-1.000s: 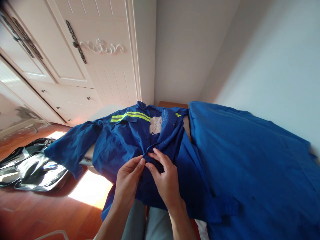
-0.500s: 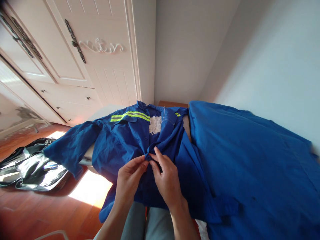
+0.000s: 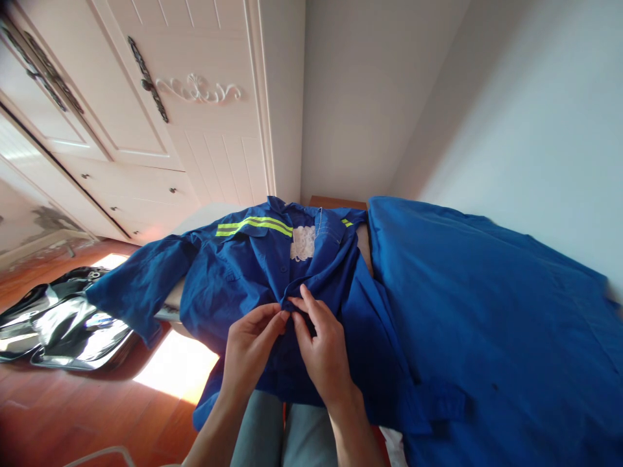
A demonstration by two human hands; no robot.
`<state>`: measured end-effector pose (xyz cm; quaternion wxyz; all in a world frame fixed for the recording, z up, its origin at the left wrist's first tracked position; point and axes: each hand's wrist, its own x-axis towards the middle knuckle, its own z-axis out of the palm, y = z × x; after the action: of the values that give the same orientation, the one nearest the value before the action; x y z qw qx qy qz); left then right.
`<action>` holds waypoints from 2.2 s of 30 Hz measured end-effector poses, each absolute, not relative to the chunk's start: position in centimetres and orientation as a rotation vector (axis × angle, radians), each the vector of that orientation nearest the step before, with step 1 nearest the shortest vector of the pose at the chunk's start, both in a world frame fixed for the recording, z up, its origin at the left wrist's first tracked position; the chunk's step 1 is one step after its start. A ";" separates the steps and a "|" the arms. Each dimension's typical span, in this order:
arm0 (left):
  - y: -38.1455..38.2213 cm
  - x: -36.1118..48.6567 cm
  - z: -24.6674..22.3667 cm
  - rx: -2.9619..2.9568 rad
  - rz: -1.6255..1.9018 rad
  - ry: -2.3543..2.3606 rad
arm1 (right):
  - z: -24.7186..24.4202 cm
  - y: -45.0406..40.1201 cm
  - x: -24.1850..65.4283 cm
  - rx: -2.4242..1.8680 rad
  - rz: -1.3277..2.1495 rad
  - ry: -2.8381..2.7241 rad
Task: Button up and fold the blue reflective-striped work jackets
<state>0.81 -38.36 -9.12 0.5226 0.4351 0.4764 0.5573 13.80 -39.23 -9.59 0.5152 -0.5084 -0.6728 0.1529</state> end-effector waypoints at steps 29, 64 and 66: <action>-38.1 1.1 -9.9 1.516 1.454 1.236 | -9.9 -38.8 14.0 -1.216 0.609 -1.411; -38.0 0.8 -10.3 1.390 1.309 1.172 | -10.3 -38.5 14.4 -1.177 0.808 -1.197; -38.0 0.9 -10.4 1.420 1.338 1.169 | -10.5 -38.6 14.5 -1.180 0.780 -1.227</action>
<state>0.86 -38.03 -10.36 0.4202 0.5664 0.4666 0.5338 14.46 -38.56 -10.49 0.5929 -0.5074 -0.5278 0.3354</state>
